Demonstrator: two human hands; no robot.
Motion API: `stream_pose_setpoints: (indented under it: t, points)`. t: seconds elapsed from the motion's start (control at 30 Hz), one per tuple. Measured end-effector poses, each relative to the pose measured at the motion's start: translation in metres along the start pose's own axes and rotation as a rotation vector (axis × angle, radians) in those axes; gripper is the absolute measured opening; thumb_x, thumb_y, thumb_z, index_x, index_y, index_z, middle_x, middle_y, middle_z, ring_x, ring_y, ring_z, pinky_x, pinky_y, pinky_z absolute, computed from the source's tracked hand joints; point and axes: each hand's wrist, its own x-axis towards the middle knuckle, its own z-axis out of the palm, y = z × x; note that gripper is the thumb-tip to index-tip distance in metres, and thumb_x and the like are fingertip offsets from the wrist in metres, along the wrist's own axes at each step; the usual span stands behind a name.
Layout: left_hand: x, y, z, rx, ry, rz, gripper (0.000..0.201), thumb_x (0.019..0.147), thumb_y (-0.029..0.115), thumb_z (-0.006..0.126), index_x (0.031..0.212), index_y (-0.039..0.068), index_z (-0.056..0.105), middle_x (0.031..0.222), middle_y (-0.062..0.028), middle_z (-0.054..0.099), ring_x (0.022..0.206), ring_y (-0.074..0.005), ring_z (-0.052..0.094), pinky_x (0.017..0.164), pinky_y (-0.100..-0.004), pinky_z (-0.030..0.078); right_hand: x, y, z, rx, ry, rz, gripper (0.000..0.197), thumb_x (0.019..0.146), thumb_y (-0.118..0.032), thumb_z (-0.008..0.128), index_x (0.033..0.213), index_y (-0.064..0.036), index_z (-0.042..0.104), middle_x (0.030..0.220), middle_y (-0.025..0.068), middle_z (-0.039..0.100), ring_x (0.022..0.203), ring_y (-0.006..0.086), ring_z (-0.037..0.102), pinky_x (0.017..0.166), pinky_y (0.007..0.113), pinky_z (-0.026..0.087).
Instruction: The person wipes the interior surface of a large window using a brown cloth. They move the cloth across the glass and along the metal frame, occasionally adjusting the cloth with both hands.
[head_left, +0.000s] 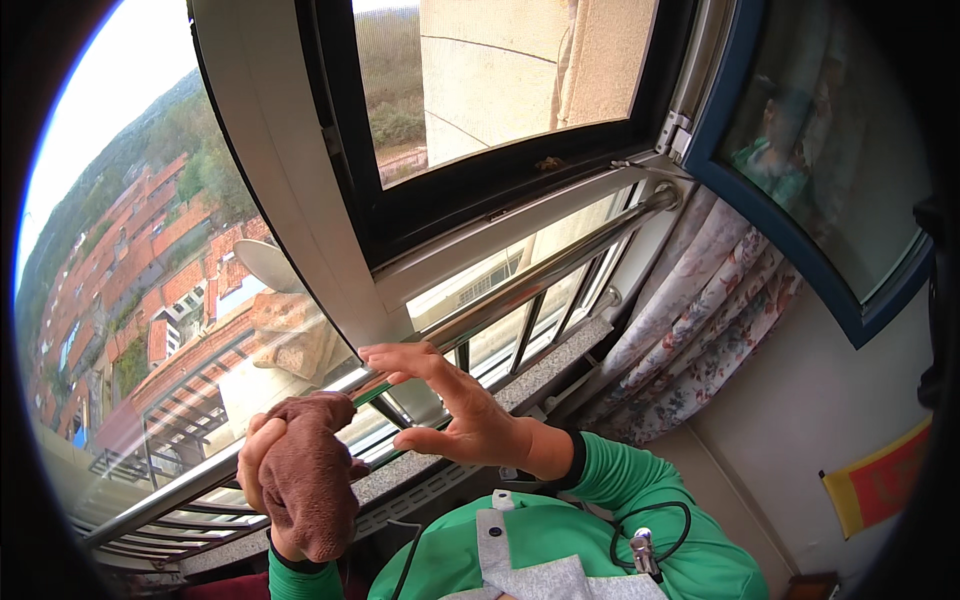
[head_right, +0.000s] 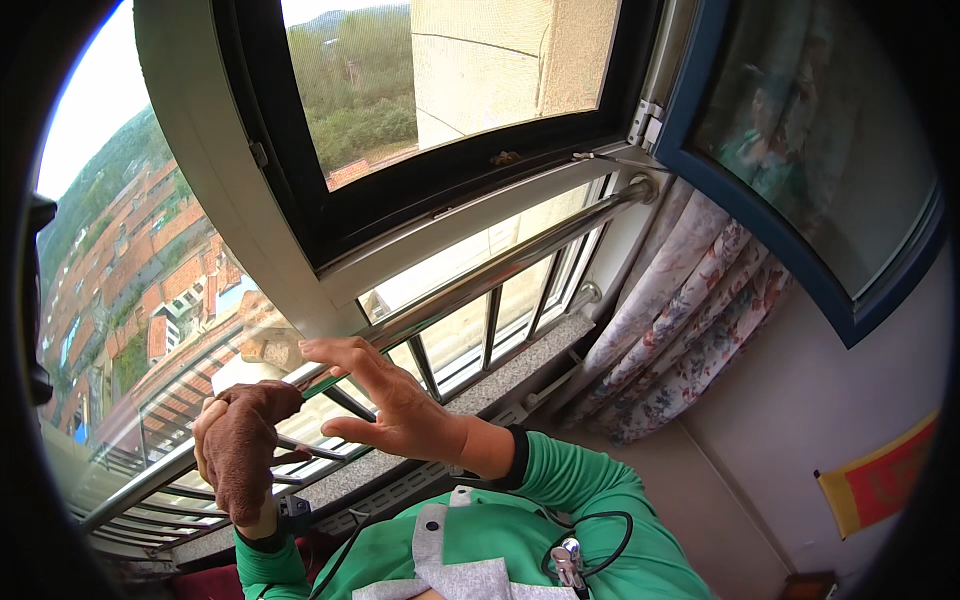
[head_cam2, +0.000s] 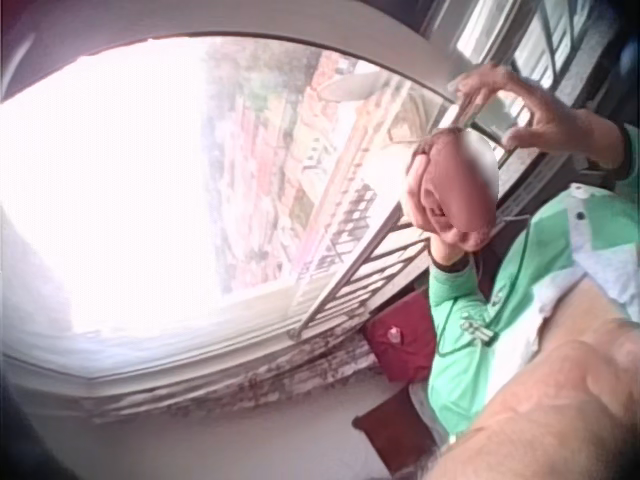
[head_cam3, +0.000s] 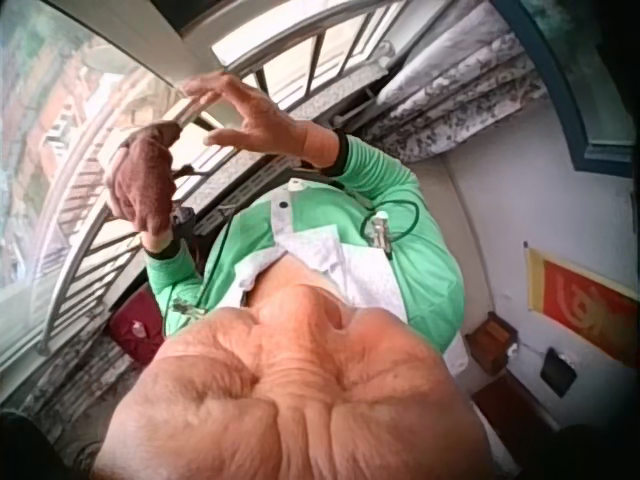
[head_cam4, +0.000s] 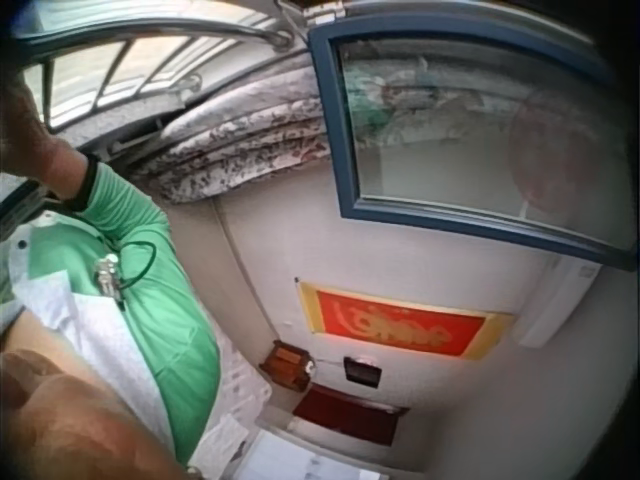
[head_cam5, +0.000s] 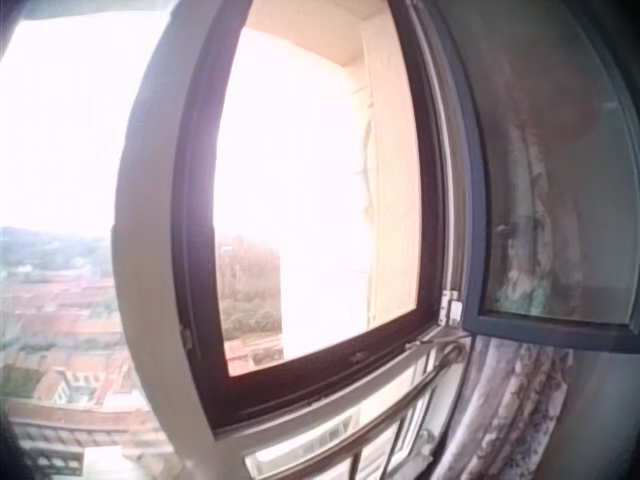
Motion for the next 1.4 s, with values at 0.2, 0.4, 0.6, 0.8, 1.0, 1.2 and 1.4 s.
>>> stream_pose_setpoints:
  t: [0.2,0.4,0.6,0.8,1.0,1.2,1.4]
  points:
    - [0.010,0.004,0.063,-0.162,-0.579,0.014,0.048,0.077,0.011,0.083,0.119,0.000,0.065,0.115,-0.0174,0.070,0.099,-0.0324,0.071,0.084,-0.0388,0.056,-0.009,-0.016,-0.018,0.153,-0.109,0.047,0.060,0.080,-0.004,0.084,0.134,-0.0137,0.059,0.151,0.0135,0.051,0.144,0.0337,0.045,0.120,0.046,0.039]
    - [0.016,0.004,0.045,-0.044,-0.506,0.123,0.059,0.077,0.005,0.083,0.131,0.000,0.057,0.119,-0.0180,0.068,0.104,-0.0381,0.068,0.090,-0.0426,0.056,-0.066,-0.003,-0.093,0.319,0.496,0.408,0.022,0.107,-0.012,0.052,0.123,-0.0024,0.064,0.124,0.0149,0.068,0.115,0.0222,0.066,0.100,0.035,0.053]
    - [0.010,-0.044,-0.005,0.338,-0.039,-0.004,0.018,0.097,0.001,0.062,0.115,-0.004,0.065,0.102,-0.0171,0.065,0.085,-0.0286,0.067,0.068,-0.0374,0.062,-0.070,0.023,-0.265,-0.444,0.966,0.169,0.027,0.107,-0.015,0.056,0.129,-0.0001,0.061,0.117,0.0066,0.070,0.109,0.0149,0.065,0.095,0.029,0.052]
    - [-0.003,-0.066,-0.021,0.770,-0.213,-0.132,0.044,0.111,0.025,0.041,0.092,-0.001,0.071,0.082,-0.0169,0.069,0.075,-0.0364,0.068,0.068,-0.0423,0.051,-0.046,0.084,-0.325,-1.419,0.429,0.216,0.041,0.098,-0.042,0.069,0.112,-0.0040,0.063,0.107,0.0144,0.068,0.105,0.0379,0.062,0.094,0.046,0.050]
    - [-0.011,-0.073,-0.020,0.819,-0.143,-0.163,0.048,0.113,0.024,0.035,0.087,0.001,0.067,0.071,-0.0122,0.060,0.061,-0.0292,0.060,0.060,-0.0385,0.045,-0.047,0.089,-0.320,-1.322,0.529,0.157,0.045,0.096,-0.049,0.069,0.104,-0.0048,0.070,0.100,0.0099,0.070,0.099,0.0323,0.067,0.089,0.042,0.054]
    - [-0.019,-0.075,-0.033,0.771,-0.103,-0.240,0.056,0.115,0.030,0.027,0.095,-0.003,0.067,0.080,-0.0113,0.064,0.069,-0.0229,0.060,0.068,-0.0338,0.046,-0.049,0.108,-0.312,-0.929,0.674,0.025,0.028,0.099,-0.018,0.069,0.121,-0.0009,0.070,0.108,0.0074,0.075,0.099,0.0138,0.070,0.086,0.028,0.055]
    - [-0.022,-0.080,-0.037,0.682,-0.026,-0.364,0.058,0.116,0.034,0.027,0.094,-0.003,0.067,0.084,-0.0073,0.064,0.076,-0.0148,0.058,0.072,-0.0277,0.046,-0.054,0.116,-0.317,-1.129,0.724,-0.010,0.031,0.096,-0.026,0.073,0.116,-0.0018,0.071,0.115,0.0116,0.075,0.105,0.0257,0.071,0.094,0.032,0.052]
